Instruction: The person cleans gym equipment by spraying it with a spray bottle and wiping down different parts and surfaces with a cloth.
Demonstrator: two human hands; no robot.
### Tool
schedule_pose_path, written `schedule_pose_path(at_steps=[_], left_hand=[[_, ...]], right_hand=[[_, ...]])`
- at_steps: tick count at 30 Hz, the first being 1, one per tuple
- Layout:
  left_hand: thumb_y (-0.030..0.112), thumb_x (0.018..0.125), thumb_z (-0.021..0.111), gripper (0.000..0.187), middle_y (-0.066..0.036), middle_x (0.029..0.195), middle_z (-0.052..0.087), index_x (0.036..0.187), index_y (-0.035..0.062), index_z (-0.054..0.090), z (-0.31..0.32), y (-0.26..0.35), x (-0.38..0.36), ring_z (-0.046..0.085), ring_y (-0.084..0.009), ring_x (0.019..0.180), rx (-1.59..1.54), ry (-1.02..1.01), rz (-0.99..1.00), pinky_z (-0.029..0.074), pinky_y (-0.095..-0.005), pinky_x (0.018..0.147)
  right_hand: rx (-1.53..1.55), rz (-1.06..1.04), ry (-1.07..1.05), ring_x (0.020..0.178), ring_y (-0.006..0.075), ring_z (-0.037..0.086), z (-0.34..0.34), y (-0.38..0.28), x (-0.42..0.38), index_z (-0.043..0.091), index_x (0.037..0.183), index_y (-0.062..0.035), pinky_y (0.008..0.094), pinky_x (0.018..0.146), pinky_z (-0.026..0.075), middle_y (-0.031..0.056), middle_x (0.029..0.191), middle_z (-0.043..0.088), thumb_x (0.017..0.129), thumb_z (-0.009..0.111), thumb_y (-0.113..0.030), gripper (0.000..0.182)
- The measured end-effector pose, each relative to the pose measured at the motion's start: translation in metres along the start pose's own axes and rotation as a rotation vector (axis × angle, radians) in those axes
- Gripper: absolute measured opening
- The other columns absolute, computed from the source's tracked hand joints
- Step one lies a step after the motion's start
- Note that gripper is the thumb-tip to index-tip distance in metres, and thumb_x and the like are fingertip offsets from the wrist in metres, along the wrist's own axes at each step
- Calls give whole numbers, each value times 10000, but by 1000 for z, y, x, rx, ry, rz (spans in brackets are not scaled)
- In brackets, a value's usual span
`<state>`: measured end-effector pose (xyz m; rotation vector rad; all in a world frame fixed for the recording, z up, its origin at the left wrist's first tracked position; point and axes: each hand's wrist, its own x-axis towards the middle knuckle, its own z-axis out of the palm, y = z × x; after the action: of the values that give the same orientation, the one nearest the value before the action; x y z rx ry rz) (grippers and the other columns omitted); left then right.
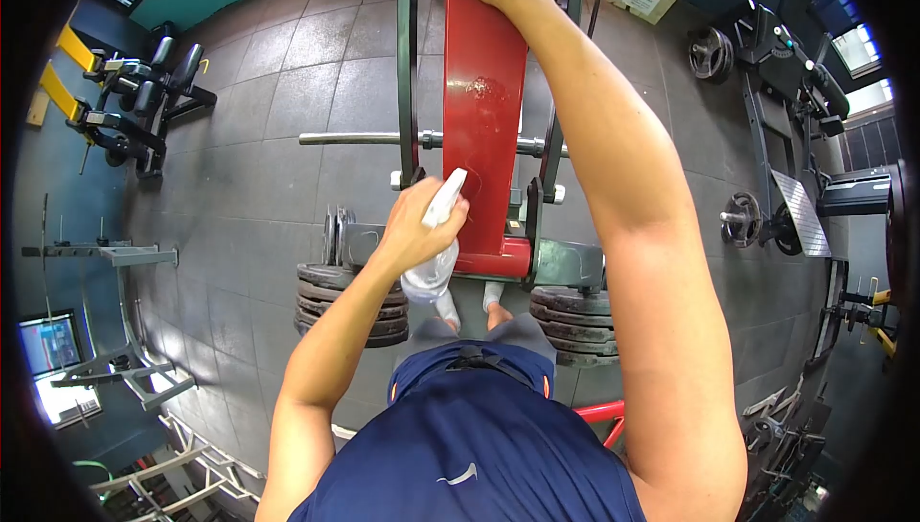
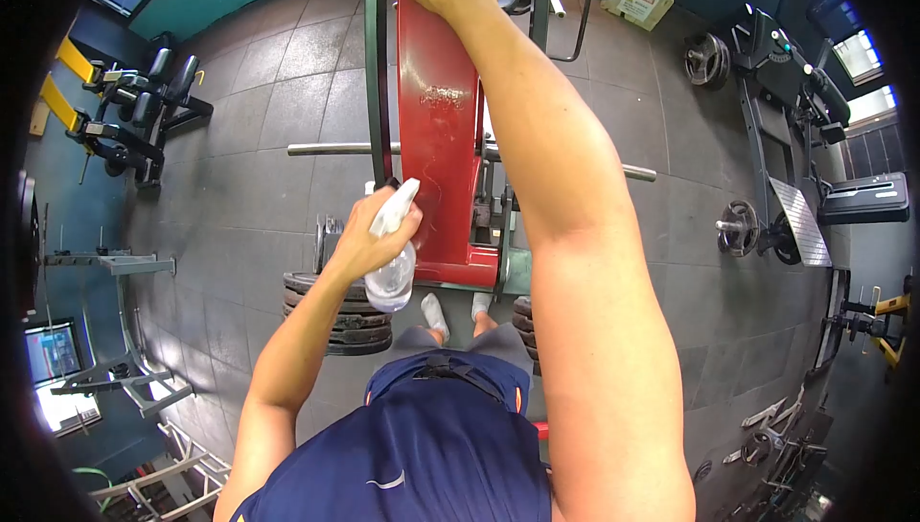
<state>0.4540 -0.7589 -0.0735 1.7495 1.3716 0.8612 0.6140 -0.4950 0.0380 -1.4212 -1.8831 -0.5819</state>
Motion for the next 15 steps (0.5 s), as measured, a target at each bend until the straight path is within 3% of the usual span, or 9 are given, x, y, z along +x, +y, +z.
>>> schedule_pose_path(at_steps=[4,5,6,8,13,15], left_hand=[[132,863,703,135,-149,801,619,877,9,650,-18,-2,-72,636,-355,737,-7,-26,-26,489,-418,675],[134,879,695,138,-131,771,603,882,7,641,-20,-10,-91,608,-300,693,-20,-41,-25,476,-389,653],[137,896,686,141,-114,741,586,887,6,632,-23,-18,-110,581,-245,649,-33,-64,-27,464,-360,631],[98,861,690,113,-117,789,584,892,7,631,-31,-25,-145,593,-260,699,-48,-123,-79,467,-366,664],[89,848,693,109,-110,816,595,902,0,661,-43,-52,-226,608,-258,737,-125,-135,-191,477,-360,700],[91,846,695,112,-113,826,604,897,-4,661,-46,-58,-252,612,-255,741,-157,-119,-261,481,-359,703]], right_hand=[[-57,52,-44,1495,494,140,-7,-19,-49,335,1552,-62,706,1141,201,193,1637,222,929,552,-516,802],[-60,75,-116,1497,504,107,-15,-28,-68,321,1556,-49,716,1140,179,203,1650,167,939,542,-528,811],[-54,76,-94,1486,512,132,-15,-37,-96,351,1543,-67,733,1127,166,200,1639,198,930,550,-528,793],[-52,69,-61,1464,526,181,-9,-55,-165,410,1519,-104,765,1102,142,192,1618,262,912,567,-529,757],[3,229,-400,1456,595,96,-45,-126,-383,390,1517,-46,788,1096,73,248,1631,181,901,618,-495,795],[13,253,-429,1458,600,71,-56,-136,-405,382,1519,-40,796,1092,62,253,1635,156,887,636,-493,818]])
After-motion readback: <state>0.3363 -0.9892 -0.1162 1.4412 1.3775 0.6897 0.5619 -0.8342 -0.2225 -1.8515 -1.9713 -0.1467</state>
